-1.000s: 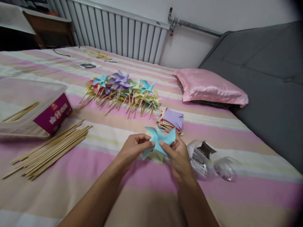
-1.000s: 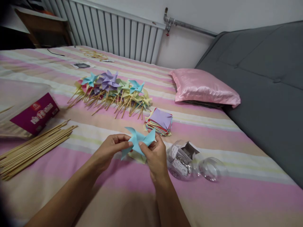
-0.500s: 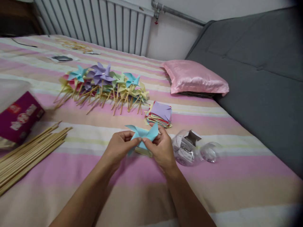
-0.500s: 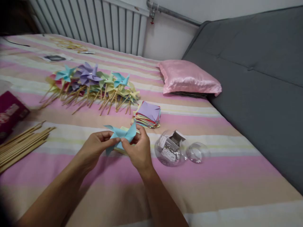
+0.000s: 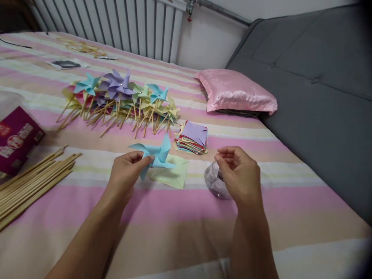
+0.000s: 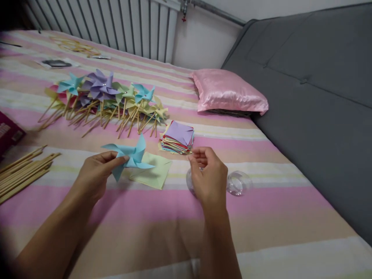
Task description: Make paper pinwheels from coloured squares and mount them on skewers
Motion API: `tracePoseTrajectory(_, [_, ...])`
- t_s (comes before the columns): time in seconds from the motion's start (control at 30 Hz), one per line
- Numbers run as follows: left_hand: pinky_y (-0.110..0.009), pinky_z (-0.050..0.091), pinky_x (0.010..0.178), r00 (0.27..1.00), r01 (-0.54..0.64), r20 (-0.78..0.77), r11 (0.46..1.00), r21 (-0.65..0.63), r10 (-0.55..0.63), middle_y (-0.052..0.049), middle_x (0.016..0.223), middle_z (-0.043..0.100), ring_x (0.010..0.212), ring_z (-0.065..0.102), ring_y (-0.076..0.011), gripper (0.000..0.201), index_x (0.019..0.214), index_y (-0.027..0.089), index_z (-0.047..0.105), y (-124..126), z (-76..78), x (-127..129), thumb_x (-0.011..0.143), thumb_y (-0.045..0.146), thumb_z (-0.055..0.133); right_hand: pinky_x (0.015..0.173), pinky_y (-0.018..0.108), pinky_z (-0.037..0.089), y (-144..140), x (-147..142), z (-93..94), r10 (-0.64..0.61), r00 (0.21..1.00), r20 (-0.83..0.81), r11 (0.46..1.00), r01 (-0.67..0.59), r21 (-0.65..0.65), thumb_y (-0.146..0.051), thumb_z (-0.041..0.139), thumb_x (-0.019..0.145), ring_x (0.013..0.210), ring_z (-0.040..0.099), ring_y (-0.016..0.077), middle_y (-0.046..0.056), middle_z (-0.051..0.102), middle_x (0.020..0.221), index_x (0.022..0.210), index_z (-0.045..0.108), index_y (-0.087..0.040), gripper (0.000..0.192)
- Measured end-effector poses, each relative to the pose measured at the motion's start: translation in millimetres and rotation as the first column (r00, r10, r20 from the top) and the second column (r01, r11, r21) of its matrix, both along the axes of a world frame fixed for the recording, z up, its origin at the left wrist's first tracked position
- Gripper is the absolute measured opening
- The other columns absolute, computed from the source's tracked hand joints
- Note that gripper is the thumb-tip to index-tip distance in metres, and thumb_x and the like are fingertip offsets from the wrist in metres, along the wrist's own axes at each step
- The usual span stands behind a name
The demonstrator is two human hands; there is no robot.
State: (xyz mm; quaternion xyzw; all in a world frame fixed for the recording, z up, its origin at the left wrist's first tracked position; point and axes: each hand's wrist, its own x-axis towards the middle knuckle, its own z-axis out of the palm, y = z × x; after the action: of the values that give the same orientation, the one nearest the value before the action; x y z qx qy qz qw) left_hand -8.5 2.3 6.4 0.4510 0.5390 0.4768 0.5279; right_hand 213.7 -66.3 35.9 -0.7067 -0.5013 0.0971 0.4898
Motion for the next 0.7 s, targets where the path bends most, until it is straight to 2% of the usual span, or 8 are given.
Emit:
tracePoseTrajectory(0.07, [-0.020,0.027,0.043,1.000,-0.016,-0.014,1.000,0.003,0.016,0.004,0.049,0.054,0.045,0.042,-0.0069,0.013,0.053,0.016,0.062,1.2,-0.5,0.1,0.054,0.025,0.071,0.061,0.033,0.044,-6.0,16.0,2.2,-0.038,0.980,0.197,0.982,0.074,-0.175,-0.022,0.058,0.073,0.064,0.061,0.0198,0.004,0.067,0.071,0.077,0.064,-0.022,0.007])
tracePoseTrajectory(0.2, [-0.019,0.026,0.041,0.999,0.004,-0.041,1.000,0.013,-0.004,0.005,0.047,0.049,0.044,0.039,-0.0059,0.015,0.053,0.017,0.061,3.0,-3.7,1.5,0.055,0.027,0.072,0.054,0.030,0.036,-11.2,40.4,1.6,-0.144,0.906,0.397,0.904,0.284,-0.319,-0.014,0.056,0.068,0.058,0.058,0.0195,0.004,0.066,0.062,0.068,0.067,-0.023,0.014])
tracePoseTrajectory(0.27, [-0.018,0.026,0.042,0.999,0.006,-0.047,1.000,0.008,-0.005,0.006,0.048,0.049,0.045,0.039,-0.0053,0.016,0.053,0.017,0.061,4.3,-6.0,1.4,0.054,0.028,0.073,0.053,0.027,0.034,-10.8,47.1,0.8,-0.106,0.903,0.417,0.822,0.315,-0.474,-0.013,0.054,0.068,0.057,0.057,0.0174,0.004,0.066,0.061,0.067,0.069,-0.022,0.018])
tracePoseTrajectory(0.37, [-0.019,0.027,0.043,0.998,-0.006,-0.062,1.000,0.003,0.006,0.005,0.051,0.052,0.047,0.040,-0.0061,0.015,0.054,0.018,0.063,6.4,-8.8,0.3,0.054,0.028,0.073,0.052,0.024,0.032,-8.5,50.7,-1.5,0.035,0.915,0.402,0.645,0.287,-0.708,-0.013,0.051,0.070,0.060,0.059,0.0155,0.006,0.067,0.067,0.071,0.071,-0.021,0.022])
tracePoseTrajectory(0.43, [-0.020,0.028,0.043,0.998,-0.004,-0.063,1.000,0.006,0.005,0.004,0.052,0.053,0.047,0.041,-0.0070,0.014,0.054,0.018,0.063,7.3,-9.8,-0.5,0.054,0.028,0.073,0.052,0.024,0.032,-6.2,51.0,-4.6,0.115,0.903,0.413,0.570,0.281,-0.772,-0.014,0.051,0.072,0.067,0.062,0.0166,0.008,0.069,0.076,0.077,0.071,-0.020,0.022])
tracePoseTrajectory(0.57, [-0.020,0.025,0.043,0.998,0.009,-0.055,1.000,0.009,-0.008,0.005,0.050,0.049,0.046,0.038,-0.0064,0.018,0.052,0.018,0.060,7.1,-9.8,-1.1,0.054,0.030,0.073,0.059,0.024,0.035,0.9,50.6,-12.3,0.212,0.883,0.419,0.484,0.278,-0.830,-0.020,0.047,0.078,0.084,0.064,0.0200,0.010,0.069,0.094,0.090,0.070,-0.021,0.026])
tracePoseTrajectory(0.63, [-0.020,0.024,0.044,0.999,0.013,-0.047,1.000,0.008,-0.012,0.005,0.050,0.048,0.046,0.037,-0.0062,0.019,0.052,0.017,0.060,6.2,-9.0,-0.8,0.055,0.030,0.073,0.060,0.026,0.036,5.0,49.5,-14.9,0.234,0.881,0.410,0.431,0.284,-0.857,-0.026,0.044,0.082,0.087,0.064,0.0222,0.011,0.069,0.097,0.093,0.069,-0.020,0.028])
tracePoseTrajectory(0.7, [-0.020,0.025,0.044,0.999,0.017,-0.040,1.000,-0.002,-0.017,0.005,0.051,0.049,0.047,0.038,-0.0065,0.019,0.054,0.017,0.061,5.1,-8.0,-0.3,0.054,0.031,0.073,0.060,0.027,0.037,8.2,47.6,-16.5,0.254,0.877,0.408,0.408,0.285,-0.867,-0.030,0.042,0.084,0.087,0.064,0.0241,0.012,0.069,0.097,0.094,0.069,-0.020,0.030])
